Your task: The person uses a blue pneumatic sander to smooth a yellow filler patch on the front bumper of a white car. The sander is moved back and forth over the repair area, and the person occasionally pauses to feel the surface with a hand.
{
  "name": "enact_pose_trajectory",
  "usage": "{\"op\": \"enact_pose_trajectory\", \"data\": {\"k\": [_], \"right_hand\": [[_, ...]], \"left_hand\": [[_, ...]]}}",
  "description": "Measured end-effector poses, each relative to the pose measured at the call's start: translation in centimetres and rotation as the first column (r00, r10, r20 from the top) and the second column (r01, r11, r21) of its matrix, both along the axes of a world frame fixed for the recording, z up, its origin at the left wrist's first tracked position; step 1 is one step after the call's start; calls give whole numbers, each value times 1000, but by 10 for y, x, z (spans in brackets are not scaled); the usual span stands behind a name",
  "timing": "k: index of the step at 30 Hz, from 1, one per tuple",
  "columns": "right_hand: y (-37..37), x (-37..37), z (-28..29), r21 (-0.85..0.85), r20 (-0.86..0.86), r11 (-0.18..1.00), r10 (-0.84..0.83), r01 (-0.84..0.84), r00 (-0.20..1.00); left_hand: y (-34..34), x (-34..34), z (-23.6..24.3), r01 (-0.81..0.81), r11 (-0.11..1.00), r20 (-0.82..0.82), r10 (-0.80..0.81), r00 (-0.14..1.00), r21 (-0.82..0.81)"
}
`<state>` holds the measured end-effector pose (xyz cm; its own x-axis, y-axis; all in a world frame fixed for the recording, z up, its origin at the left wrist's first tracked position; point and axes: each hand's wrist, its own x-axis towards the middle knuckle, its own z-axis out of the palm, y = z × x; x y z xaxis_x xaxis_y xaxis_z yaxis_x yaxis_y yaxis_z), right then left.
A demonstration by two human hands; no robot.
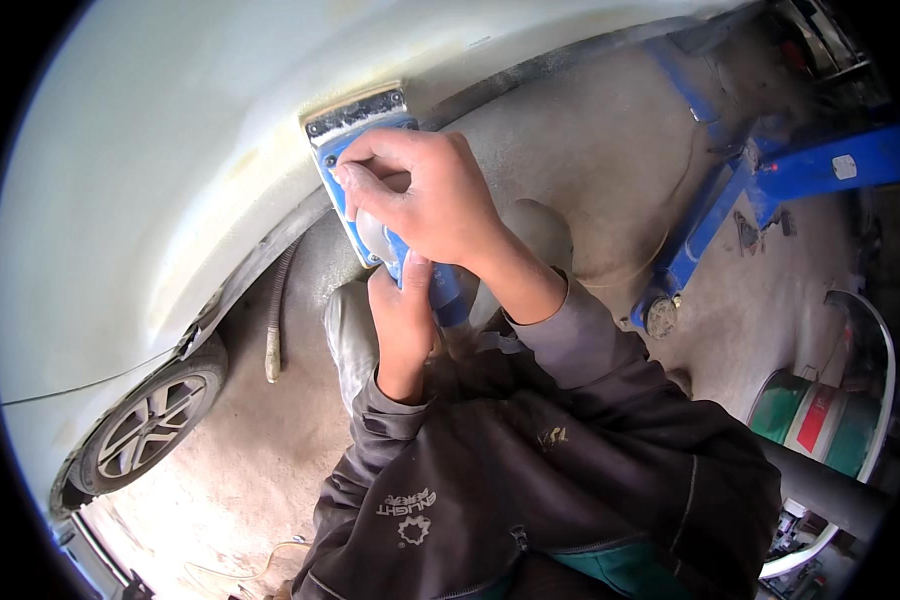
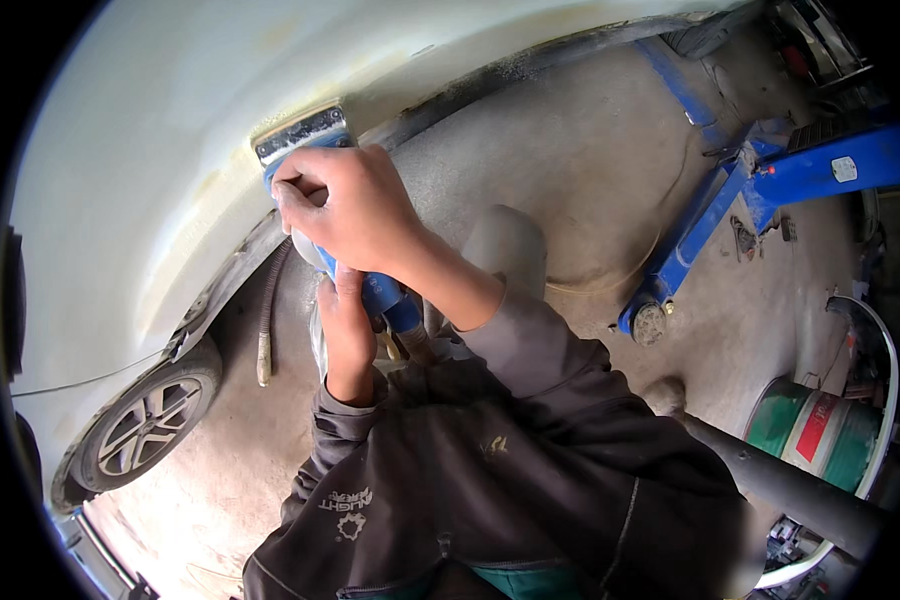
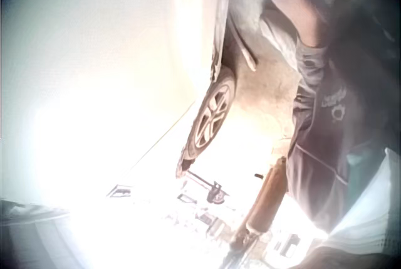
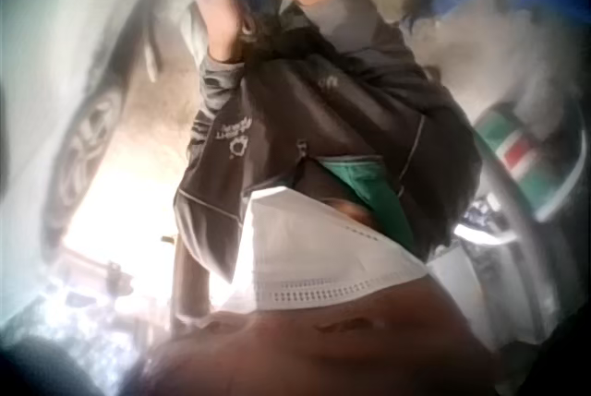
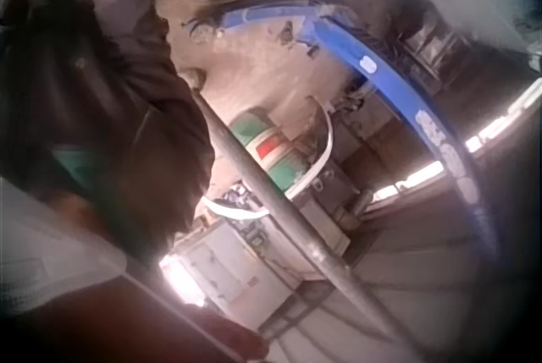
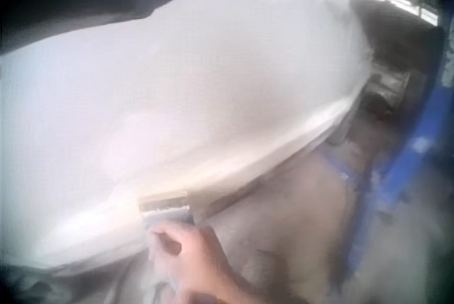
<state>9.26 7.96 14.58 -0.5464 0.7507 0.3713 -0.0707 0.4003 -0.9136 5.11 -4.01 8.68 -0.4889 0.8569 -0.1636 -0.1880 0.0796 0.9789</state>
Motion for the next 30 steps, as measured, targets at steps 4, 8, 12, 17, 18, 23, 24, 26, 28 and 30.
{"op": "enact_pose_trajectory", "data": {"k": [4, 8, 12, 17, 18, 23, 24, 26, 28, 30], "right_hand": [[-12, -13, 0, 85, 11, 996, 31, -31, 999], [-4, -2, 3, -56, 13, 998, 20, -19, 1000], [-2, 0, 6, -48, 20, 999, -8, 9, 1000], [-16, -16, 2, 163, 59, 986, -21, 11, 998], [-16, -14, 2, 145, 52, 989, -21, 13, 998], [-3, 2, 7, -59, 40, 998, -13, 15, 999], [-1, 5, 9, -84, 47, 996, -26, 30, 999], [-2, 6, 9, -92, 45, 995, -36, 40, 998], [-6, -1, 7, -105, 40, 994, -25, 29, 999], [-14, -12, 1, -20, 22, 999, -25, 26, 999]], "left_hand": [[-16, -3, -1, -61, 998, 75, 60, 995, 7], [-2, -4, -2, 37, 999, -54, -38, 998, -19], [0, -3, -1, 88, 996, -3, -88, 996, -6], [-21, -12, -14, 34, 998, 14, -35, 999, 43], [-20, -10, -15, 21, 998, 36, -23, 999, 53], [4, 2, -1, 48, 999, 62, -49, 997, 24], [7, 3, -2, 61, 998, 95, -63, 993, 24], [8, 3, -11, 52, 996, 75, -57, 996, 66], [2, -1, -12, 33, 998, 46, -35, 998, 45], [-12, -9, -2, 22, 999, -4, -22, 1000, -41]]}}
